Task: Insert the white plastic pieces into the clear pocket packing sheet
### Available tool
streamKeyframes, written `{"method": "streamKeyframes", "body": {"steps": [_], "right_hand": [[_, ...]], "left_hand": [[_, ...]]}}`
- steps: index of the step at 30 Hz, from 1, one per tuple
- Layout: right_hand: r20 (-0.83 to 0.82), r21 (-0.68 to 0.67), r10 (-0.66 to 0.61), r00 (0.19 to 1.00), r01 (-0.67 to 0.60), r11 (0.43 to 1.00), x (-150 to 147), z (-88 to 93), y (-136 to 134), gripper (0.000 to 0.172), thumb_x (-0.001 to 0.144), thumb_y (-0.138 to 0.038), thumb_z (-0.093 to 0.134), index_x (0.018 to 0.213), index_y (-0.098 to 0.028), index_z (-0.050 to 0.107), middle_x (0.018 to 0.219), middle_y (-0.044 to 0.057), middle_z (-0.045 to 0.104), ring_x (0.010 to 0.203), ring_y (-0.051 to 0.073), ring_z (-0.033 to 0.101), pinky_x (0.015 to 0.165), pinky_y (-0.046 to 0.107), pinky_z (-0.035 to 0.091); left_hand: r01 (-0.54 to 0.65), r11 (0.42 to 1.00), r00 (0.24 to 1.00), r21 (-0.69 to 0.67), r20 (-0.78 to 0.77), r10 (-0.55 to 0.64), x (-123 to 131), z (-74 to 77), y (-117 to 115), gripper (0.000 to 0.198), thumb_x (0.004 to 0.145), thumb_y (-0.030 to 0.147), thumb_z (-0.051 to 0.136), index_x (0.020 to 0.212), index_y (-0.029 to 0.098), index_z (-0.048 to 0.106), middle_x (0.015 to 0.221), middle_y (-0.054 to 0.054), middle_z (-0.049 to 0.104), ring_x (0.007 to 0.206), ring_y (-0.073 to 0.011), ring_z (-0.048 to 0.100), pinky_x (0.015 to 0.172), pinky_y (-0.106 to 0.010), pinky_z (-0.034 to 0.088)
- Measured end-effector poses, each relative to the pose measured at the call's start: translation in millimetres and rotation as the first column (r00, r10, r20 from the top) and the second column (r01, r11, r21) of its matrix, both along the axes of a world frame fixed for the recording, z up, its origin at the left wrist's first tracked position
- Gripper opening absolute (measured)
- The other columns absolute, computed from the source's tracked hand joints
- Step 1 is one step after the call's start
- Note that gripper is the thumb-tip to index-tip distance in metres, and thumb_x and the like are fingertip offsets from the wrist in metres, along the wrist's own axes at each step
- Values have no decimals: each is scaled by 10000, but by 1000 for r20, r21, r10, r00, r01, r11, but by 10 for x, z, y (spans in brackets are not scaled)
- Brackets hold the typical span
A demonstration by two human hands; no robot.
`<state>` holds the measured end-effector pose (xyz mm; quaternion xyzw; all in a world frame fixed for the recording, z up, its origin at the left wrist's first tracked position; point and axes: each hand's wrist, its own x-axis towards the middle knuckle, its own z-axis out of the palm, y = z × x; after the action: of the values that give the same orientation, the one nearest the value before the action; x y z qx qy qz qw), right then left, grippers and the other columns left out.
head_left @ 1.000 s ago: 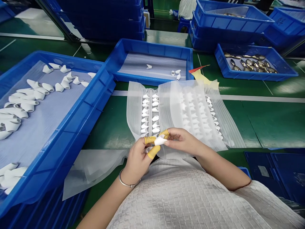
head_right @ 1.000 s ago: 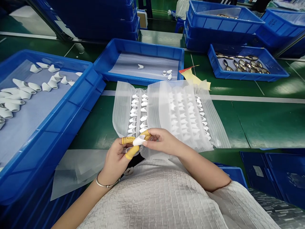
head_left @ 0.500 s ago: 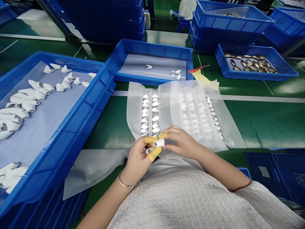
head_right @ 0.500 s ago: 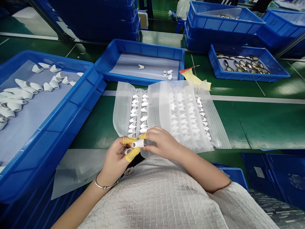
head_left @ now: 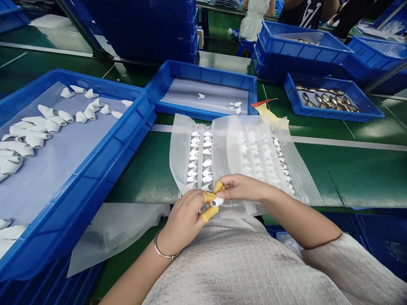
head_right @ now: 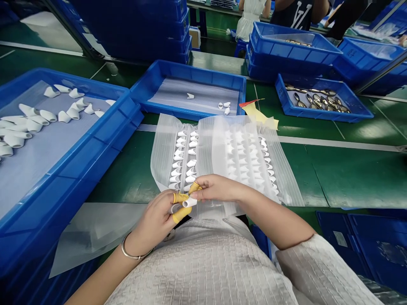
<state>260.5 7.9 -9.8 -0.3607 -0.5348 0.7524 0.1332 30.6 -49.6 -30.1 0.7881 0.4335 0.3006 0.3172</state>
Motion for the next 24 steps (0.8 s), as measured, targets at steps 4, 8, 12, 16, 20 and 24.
{"method": "streamKeyframes", "body": {"steps": [4, 8, 12, 16, 20, 24], "right_hand": [[43, -19, 29, 999, -28, 999, -58, 61, 364, 199, 801, -307, 765, 894, -157, 672, 777, -8, 657, 676, 102, 599, 621, 227, 448], [230, 350, -294, 928, 203, 914, -130, -24, 822, 111, 864, -272, 674, 850, -164, 650, 754, 2, 659, 713, 127, 625, 643, 237, 466], [427, 678, -476, 769, 77, 731, -232, -303, 1062, 77, 854, -224, 680, 805, -166, 696, 882, 29, 648, 788, 154, 617, 720, 278, 484], [497, 739, -500, 710, -44, 673, -312, -537, 1047, 96, 858, -181, 684, 772, -168, 725, 914, 53, 612, 864, 186, 597, 769, 299, 456], [557, 768, -517, 650, -165, 619, -354, -625, 979, 138, 903, -178, 637, 803, -166, 732, 920, 79, 621, 926, 220, 589, 793, 314, 440], [606, 768, -512, 609, -280, 576, -382, -623, 967, 177, 931, -186, 592, 825, -158, 732, 968, 113, 642, 1001, 257, 583, 822, 332, 437]], "left_hand": [[-107, 951, 955, -290, 237, 180, -29, -88, 31, 237, 922, 399, 652, 1092, 234, 638, 949, -25, 688, 842, -185, 637, 763, -323, 497], [-165, 773, 717, -613, 463, 521, -56, -158, 98, 322, 957, 480, 580, 1170, 240, 599, 922, -7, 635, 703, -114, 559, 657, -249, 465], [-118, 640, 558, -760, 482, 675, -106, -186, 138, 359, 927, 534, 597, 1118, 231, 620, 881, 8, 588, 638, -92, 477, 565, -215, 400], [-108, 725, 741, -680, 431, 515, -162, -169, 104, 304, 851, 425, 713, 1066, 225, 636, 841, 15, 581, 655, -105, 494, 578, -222, 407], [20, 807, 938, -591, 290, 190, -111, -53, 73, 184, 957, 357, 565, 1062, 234, 653, 1000, -35, 663, 867, -170, 617, 756, -299, 505], [210, 880, 977, -427, 124, -173, 71, 51, 117, 234, 1002, 245, 464, 1127, 241, 662, 1151, -43, 685, 1075, -197, 641, 944, -359, 510]]}}
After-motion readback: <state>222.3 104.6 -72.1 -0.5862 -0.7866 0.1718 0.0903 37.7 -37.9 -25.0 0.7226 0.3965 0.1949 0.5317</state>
